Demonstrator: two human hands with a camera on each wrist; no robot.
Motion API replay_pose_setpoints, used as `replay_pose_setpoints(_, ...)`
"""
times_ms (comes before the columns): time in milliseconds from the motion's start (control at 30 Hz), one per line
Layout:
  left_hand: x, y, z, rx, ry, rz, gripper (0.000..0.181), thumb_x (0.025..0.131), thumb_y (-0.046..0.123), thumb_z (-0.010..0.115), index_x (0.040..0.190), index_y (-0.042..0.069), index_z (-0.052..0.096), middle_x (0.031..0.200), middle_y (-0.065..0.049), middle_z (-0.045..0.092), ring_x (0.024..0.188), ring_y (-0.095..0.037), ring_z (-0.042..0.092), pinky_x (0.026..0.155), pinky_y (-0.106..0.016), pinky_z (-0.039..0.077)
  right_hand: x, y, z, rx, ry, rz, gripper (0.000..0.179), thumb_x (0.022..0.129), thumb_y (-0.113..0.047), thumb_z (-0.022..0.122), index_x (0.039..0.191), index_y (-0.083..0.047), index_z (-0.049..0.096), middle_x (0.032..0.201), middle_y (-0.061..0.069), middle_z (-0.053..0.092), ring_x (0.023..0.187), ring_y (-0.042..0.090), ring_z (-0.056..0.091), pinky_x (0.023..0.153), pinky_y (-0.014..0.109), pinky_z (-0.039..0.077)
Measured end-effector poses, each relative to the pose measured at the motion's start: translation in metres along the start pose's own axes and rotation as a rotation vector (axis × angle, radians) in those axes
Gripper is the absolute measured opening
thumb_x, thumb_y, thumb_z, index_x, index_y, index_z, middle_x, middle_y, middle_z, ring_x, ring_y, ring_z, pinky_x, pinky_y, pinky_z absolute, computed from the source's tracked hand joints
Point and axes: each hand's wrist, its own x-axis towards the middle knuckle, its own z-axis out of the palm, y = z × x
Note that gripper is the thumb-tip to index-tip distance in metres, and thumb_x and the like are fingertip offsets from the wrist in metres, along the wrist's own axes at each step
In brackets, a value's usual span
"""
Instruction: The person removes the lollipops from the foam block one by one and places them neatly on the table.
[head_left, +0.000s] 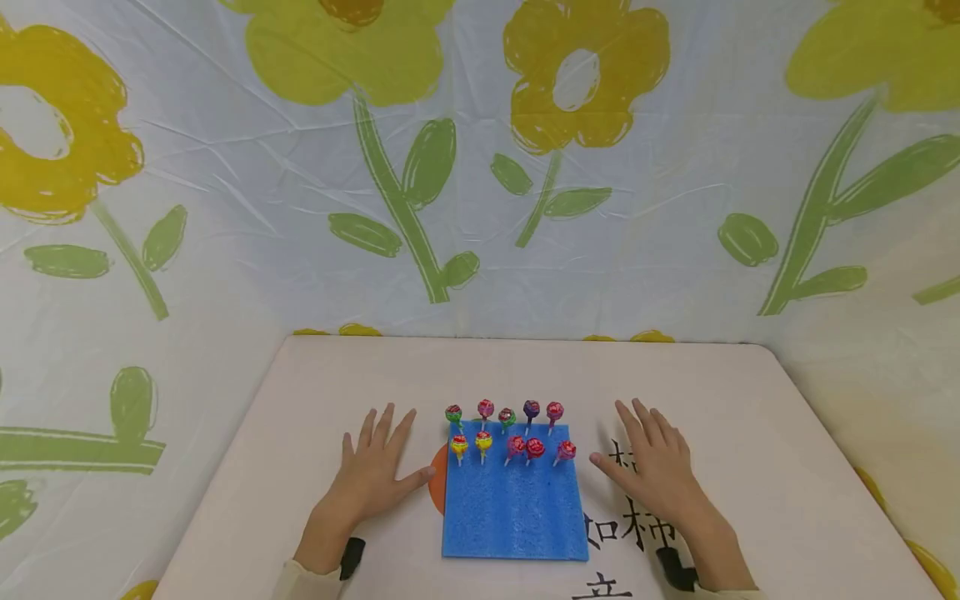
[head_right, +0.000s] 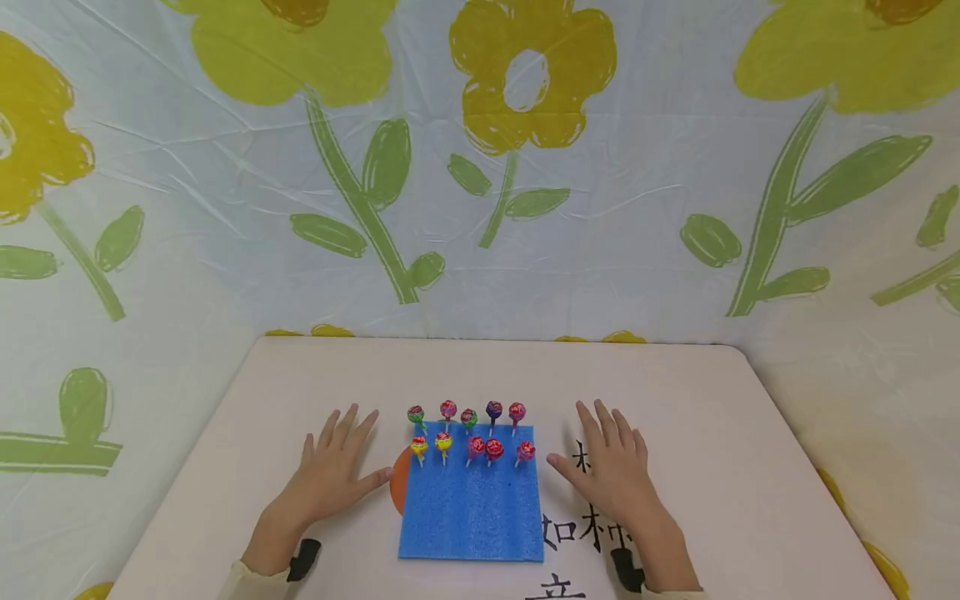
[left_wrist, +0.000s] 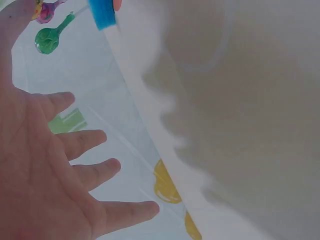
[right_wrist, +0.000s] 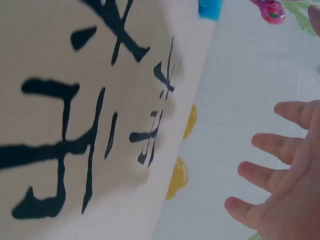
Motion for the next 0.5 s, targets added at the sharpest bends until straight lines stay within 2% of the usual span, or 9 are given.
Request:
replay_pose_setpoints(200, 0.0, 0.001, 0.003, -0.088, -0.023, 0.011, 0.098, 0.087, 0.076, 0.052, 0.161, 0.02, 0.022, 0.164, -0.018, 0.018, 0.148, -0.044, 0.012, 0.106, -0.077, 0.017, 0.001, -0.007, 0.001, 0.153, -0.001, -0.037, 0.086, 0.093, -0.048, 0.068, 0.155, -0.003, 0.029, 0.156, 0.03, 0.026, 0.139, 0.054, 0.022, 0.102, 0.077, 0.018)
replay_pose_setpoints(400, -0.001, 0.006, 0.006, -0.157, -0.018, 0.05, 0.093, 0.09, 0.071, 0.054, 0.16, 0.017, 0.025, 0.162, -0.02, 0.022, 0.147, -0.046, 0.015, 0.105, -0.077, 0.018, 0.0, -0.014, 0.005, 0.34, -0.023, -0.044, 0.079, 0.096, -0.037, 0.068, 0.155, -0.001, 0.029, 0.156, 0.027, 0.028, 0.14, 0.052, 0.023, 0.101, 0.078, 0.023)
replay_pose_setpoints(500, -0.001, 0.01, 0.006, -0.207, -0.039, 0.072, 0.089, 0.093, 0.068, 0.052, 0.16, 0.017, 0.025, 0.162, -0.02, 0.023, 0.147, -0.046, 0.016, 0.106, -0.076, 0.017, -0.001, -0.02, 0.007, 0.45, -0.044, -0.034, 0.074, 0.098, -0.032, 0.066, 0.155, -0.003, 0.029, 0.155, 0.025, 0.031, 0.139, 0.051, 0.028, 0.1, 0.075, 0.03)
